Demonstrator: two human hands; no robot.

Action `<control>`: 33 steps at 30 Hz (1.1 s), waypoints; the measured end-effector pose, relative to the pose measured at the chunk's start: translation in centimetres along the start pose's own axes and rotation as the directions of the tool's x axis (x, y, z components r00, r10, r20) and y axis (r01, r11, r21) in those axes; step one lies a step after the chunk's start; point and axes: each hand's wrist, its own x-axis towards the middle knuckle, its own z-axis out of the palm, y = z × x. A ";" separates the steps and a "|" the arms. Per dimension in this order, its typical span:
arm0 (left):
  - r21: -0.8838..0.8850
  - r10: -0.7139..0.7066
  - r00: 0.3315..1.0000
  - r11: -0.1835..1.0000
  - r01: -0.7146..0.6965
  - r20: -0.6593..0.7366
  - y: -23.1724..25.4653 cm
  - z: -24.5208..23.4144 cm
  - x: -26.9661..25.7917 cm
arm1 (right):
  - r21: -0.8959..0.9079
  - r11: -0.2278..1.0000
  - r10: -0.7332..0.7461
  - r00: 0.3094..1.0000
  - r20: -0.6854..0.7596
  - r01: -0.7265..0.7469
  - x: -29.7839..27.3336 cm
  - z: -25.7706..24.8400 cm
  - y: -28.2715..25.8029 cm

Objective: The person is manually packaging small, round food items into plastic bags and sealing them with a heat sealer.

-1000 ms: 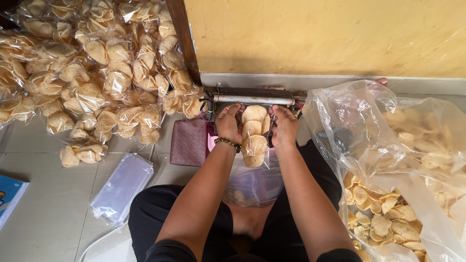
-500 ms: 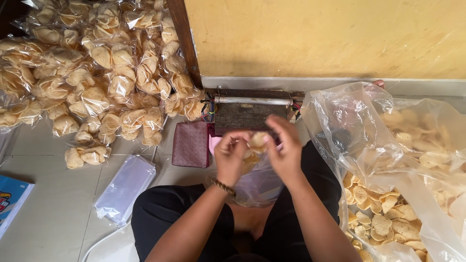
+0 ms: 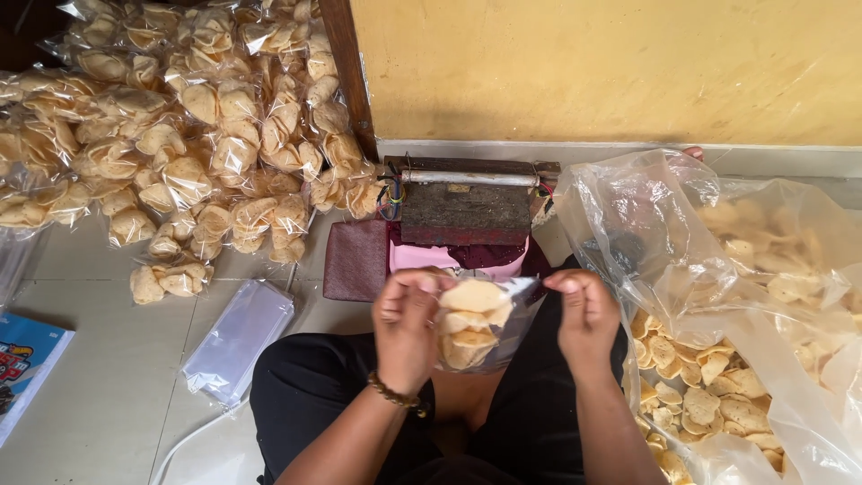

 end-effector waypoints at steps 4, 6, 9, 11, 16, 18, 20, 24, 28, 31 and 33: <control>-0.270 -0.154 0.988 0.950 0.155 0.024 2.3 -0.9 -0.5 | 0.316 0.829 0.286 0.837 0.466 -0.460 -5.0 0.5 1.5; -0.302 -0.147 0.984 0.938 0.170 0.098 2.8 -0.7 -0.6 | 0.310 0.857 0.209 0.828 0.520 -0.411 -6.0 2.0 -2.0; -0.132 -0.160 0.920 0.967 0.219 0.358 4.7 -1.0 0.1 | 0.264 0.923 0.110 0.850 0.515 -0.280 -5.1 2.3 -5.6; 0.082 -0.224 0.829 0.974 0.213 0.513 5.9 -1.3 -0.1 | 0.219 0.952 0.091 0.883 0.461 -0.213 -4.6 2.4 -6.8; 0.319 0.101 0.817 0.888 -0.331 0.567 7.4 -0.8 -1.0 | 0.499 0.644 0.268 0.782 0.562 -0.580 -7.2 4.1 -5.7; 0.283 0.109 0.837 0.911 -0.299 0.536 7.0 -1.3 -1.7 | 0.514 0.607 0.264 0.764 0.589 -0.606 -6.9 4.4 -6.7; 0.247 0.108 0.858 0.933 -0.262 0.502 6.5 -2.2 -2.4 | 0.525 0.566 0.264 0.743 0.616 -0.636 -7.0 4.8 -7.1; 0.261 0.043 0.940 0.955 -0.138 0.339 3.9 -6.3 -4.3 | 0.459 0.553 0.225 0.654 0.722 -0.696 -8.5 6.4 -6.2; 0.339 -0.007 0.982 0.939 -0.058 0.188 2.0 -12.5 -5.6 | 0.101 0.322 0.333 0.212 0.919 -0.942 -11.7 9.0 -2.9; 0.440 -0.004 0.945 0.885 0.155 -0.326 2.6 -19.4 -4.7 | -0.146 0.643 0.136 -0.075 0.988 -0.752 -9.5 9.5 -0.5; 0.640 0.085 0.921 0.743 0.196 -0.380 4.6 -22.0 -5.2 | -0.151 0.730 0.038 -0.181 0.983 -0.666 -8.6 11.7 3.4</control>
